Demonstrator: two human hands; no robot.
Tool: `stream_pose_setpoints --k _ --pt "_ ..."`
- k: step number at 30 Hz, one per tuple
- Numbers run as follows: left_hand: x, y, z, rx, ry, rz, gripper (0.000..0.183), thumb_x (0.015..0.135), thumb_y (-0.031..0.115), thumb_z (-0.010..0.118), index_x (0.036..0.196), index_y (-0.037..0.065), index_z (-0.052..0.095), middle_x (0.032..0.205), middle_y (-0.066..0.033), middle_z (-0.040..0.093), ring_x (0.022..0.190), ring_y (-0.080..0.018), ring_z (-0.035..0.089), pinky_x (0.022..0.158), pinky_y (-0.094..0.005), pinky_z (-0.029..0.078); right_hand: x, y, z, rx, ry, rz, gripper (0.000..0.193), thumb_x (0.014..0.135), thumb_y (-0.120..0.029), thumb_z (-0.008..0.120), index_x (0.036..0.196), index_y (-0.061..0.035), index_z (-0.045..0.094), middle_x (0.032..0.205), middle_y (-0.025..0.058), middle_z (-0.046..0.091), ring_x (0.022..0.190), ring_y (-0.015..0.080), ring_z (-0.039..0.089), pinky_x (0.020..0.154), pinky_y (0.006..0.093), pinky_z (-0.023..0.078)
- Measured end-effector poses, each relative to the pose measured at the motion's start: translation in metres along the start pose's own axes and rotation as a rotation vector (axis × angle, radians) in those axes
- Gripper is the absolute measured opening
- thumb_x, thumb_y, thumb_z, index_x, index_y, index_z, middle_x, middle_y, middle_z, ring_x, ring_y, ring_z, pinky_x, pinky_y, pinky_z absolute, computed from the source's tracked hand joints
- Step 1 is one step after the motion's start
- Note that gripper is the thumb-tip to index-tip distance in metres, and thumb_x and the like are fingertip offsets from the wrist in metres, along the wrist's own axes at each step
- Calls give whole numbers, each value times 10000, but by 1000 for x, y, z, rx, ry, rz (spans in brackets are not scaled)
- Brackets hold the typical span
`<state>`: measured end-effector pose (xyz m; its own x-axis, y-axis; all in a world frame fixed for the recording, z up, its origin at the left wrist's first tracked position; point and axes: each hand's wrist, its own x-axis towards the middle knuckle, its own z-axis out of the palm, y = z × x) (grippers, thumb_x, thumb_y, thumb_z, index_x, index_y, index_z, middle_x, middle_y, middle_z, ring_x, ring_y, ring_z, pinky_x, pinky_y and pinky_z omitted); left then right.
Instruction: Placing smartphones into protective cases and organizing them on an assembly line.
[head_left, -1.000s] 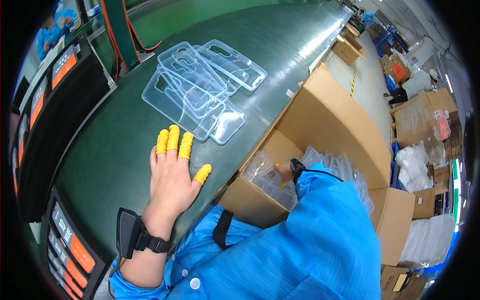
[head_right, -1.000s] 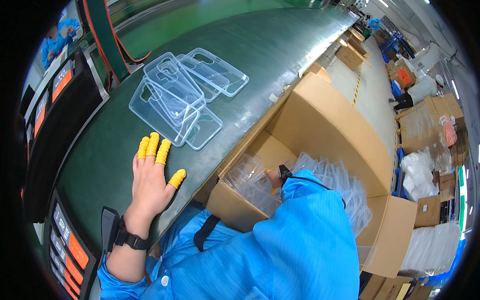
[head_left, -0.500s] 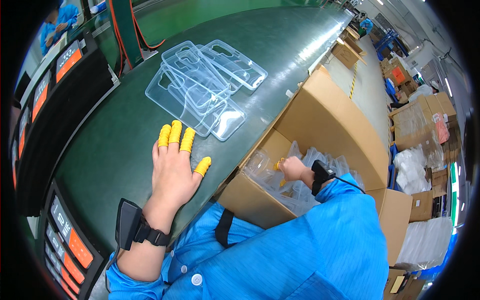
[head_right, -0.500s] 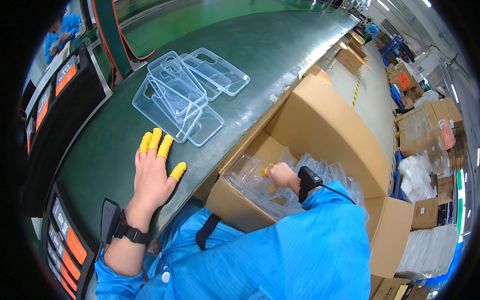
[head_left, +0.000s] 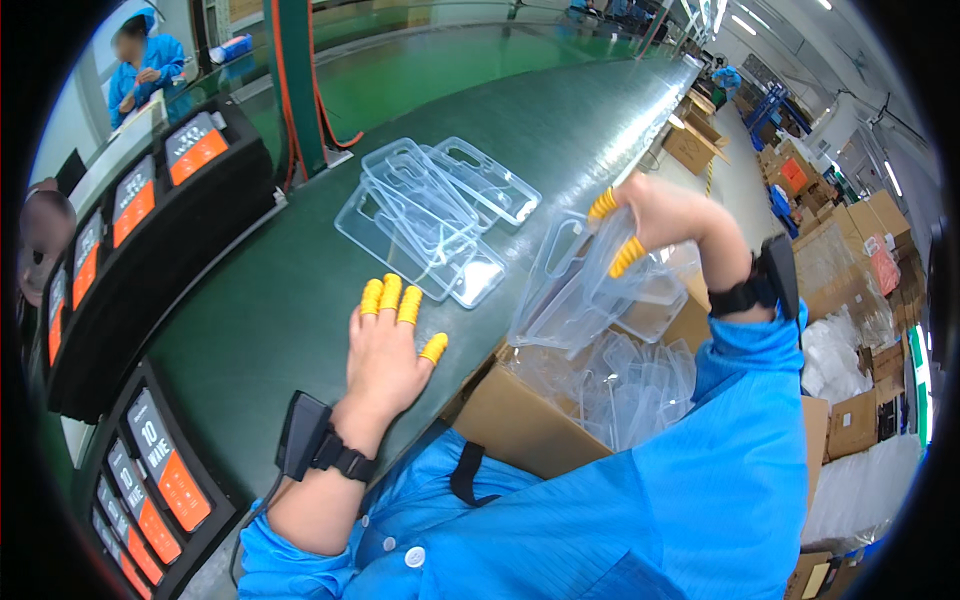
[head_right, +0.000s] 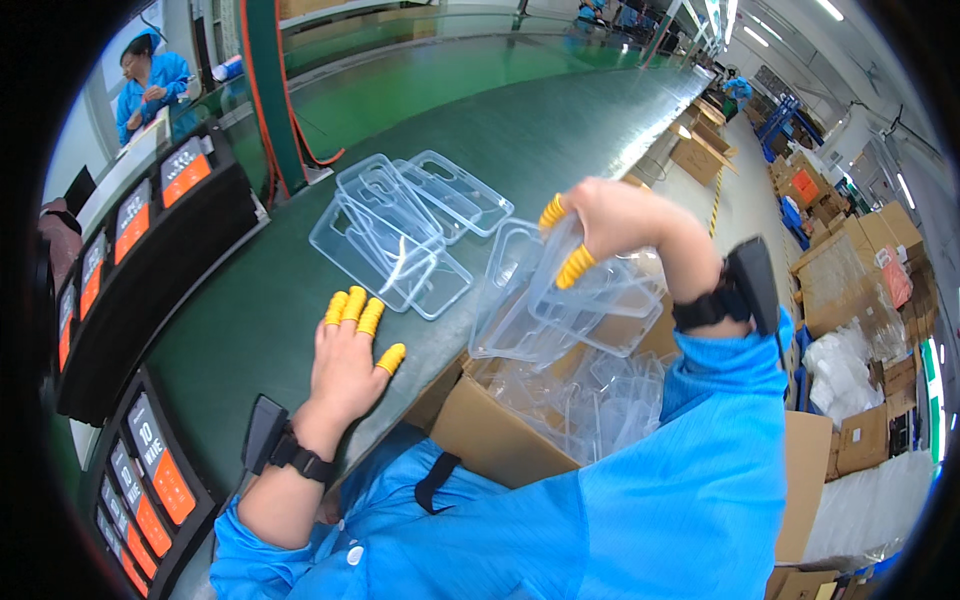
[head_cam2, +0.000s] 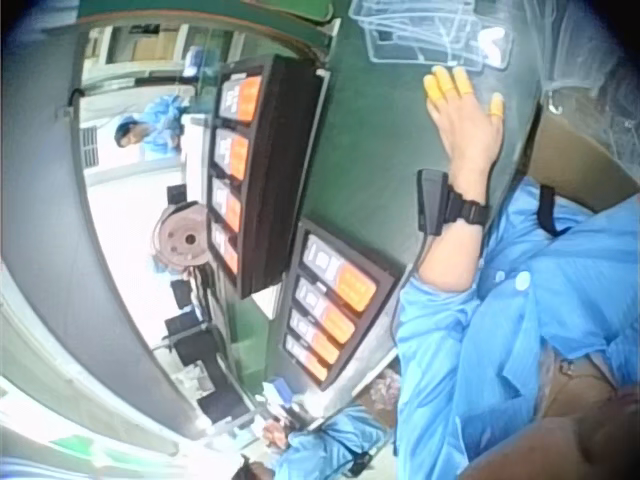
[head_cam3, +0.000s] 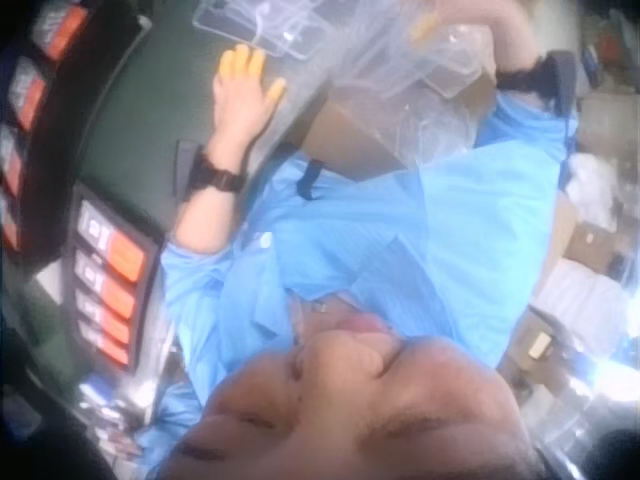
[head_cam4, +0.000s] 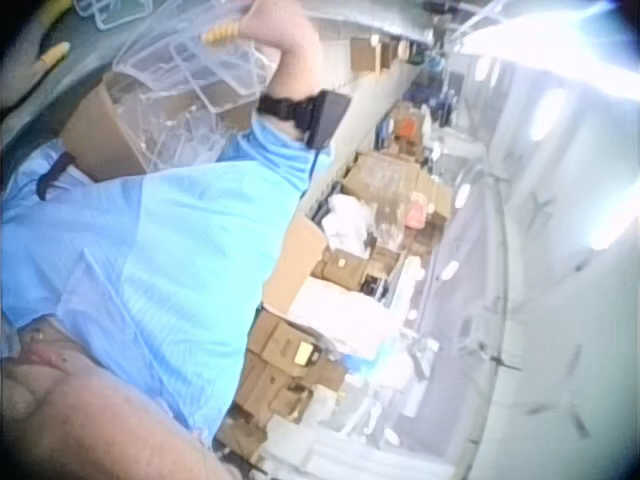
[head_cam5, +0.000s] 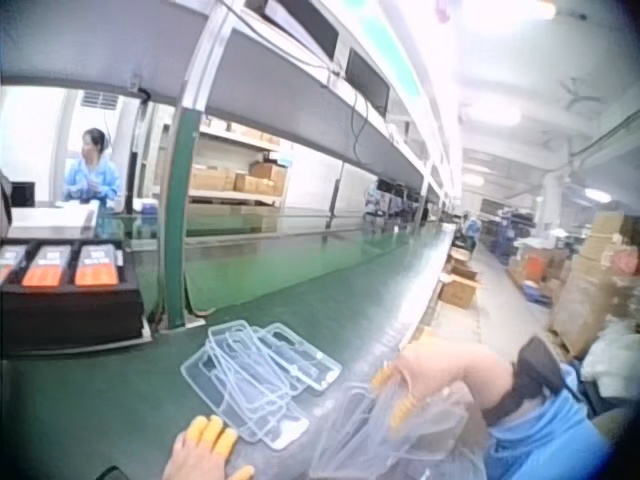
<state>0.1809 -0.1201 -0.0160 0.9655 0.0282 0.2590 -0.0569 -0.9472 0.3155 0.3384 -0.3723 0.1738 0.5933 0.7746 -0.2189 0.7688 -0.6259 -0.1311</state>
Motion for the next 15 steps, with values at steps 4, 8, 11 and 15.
stream_pose_setpoints --k 4,8,11,15 --pt "-3 -5 0 -67 57 -31 653 813 330 601 1317 -9 362 1346 -213 368 1278 -362 285 1056 -443 219 60 -21 -45 58 -69 -74 565 568 -287 839 1029 -31 638 824 110 673 731 189 642 653 302 489" --pt "-1 -4 4 -87 97 -9 672 809 325 611 1305 -41 344 1329 -227 367 1254 -367 309 1044 -436 240 128 -28 -63 134 -87 -105 612 616 -281 821 1114 -6 595 951 118 670 846 182 638 780 287 480" --pt "0 0 2 -192 129 -57 668 800 315 625 1285 -48 342 1305 -232 382 1232 -374 329 1034 -429 256 177 -29 -46 93 -42 -141 627 624 -279 816 1128 13 583 978 128 663 880 191 634 795 288 477" --pt "0 -5 1 -213 152 -53 550 797 296 629 1208 -21 447 1268 -202 435 1205 -342 374 1007 -417 291 230 -27 -21 163 22 -218 668 639 -232 809 1172 53 527 1062 147 630 952 199 612 845 287 463"
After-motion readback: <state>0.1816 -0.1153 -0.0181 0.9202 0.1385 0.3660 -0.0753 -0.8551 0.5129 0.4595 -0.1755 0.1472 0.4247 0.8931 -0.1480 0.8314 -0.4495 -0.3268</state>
